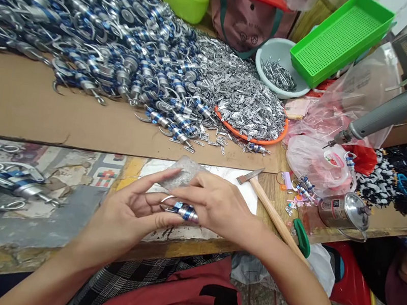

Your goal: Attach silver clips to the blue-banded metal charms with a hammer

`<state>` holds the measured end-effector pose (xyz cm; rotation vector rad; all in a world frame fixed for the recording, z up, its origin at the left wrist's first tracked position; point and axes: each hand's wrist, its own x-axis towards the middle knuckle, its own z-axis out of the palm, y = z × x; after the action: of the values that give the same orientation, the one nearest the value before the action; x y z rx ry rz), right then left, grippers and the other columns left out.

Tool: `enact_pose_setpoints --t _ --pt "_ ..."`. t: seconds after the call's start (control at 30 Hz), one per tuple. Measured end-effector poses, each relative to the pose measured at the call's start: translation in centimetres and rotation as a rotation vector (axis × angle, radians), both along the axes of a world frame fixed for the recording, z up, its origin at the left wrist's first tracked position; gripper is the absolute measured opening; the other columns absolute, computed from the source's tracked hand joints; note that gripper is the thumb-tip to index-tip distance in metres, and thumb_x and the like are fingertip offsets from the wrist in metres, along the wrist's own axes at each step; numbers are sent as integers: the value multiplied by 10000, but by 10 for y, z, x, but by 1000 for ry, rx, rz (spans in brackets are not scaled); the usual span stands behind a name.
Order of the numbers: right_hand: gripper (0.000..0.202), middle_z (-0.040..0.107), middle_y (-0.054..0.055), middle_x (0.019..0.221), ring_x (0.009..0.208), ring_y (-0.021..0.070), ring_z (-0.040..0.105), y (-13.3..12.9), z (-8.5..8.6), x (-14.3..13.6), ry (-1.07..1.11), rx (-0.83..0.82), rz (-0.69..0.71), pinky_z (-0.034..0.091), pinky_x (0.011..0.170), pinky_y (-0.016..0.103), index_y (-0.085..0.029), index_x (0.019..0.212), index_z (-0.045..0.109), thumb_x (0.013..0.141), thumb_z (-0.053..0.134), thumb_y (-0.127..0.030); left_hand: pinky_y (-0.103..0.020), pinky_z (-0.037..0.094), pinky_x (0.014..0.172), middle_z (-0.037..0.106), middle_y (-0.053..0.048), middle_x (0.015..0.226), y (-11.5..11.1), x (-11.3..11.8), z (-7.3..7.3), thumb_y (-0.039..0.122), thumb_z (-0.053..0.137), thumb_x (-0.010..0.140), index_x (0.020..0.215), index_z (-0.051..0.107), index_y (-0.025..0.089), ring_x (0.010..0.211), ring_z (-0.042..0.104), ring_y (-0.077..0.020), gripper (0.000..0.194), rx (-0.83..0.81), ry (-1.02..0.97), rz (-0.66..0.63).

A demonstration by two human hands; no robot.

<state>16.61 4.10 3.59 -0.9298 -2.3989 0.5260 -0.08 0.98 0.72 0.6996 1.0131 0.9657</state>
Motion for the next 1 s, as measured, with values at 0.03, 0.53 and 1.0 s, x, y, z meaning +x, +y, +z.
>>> enact_pose_setpoints --t 0.03,0.53,1.0 --pt "248 619 33 833 775 127 576 -3 2 8 55 21 -99 467 687 241 -195 985 660 897 443 -113 -229 567 617 704 5 672 0 0 1 203 821 535 1304 439 137 645 680 -151 861 5 10 7" --pt "382 640 55 927 812 157 612 -54 14 64 -240 23 -355 486 694 246 -221 1299 440 918 450 -203 -152 503 560 662 42 639 1 0 2 187 826 515 1332 415 138 593 620 -91 916 -18 61 3" --pt "494 676 46 936 764 132 635 -65 15 52 -302 24 -276 503 654 211 -257 1375 404 900 413 -123 -191 523 585 690 36 631 4 0 7 190 827 505 1349 391 157 585 641 -109 951 -36 54 10"
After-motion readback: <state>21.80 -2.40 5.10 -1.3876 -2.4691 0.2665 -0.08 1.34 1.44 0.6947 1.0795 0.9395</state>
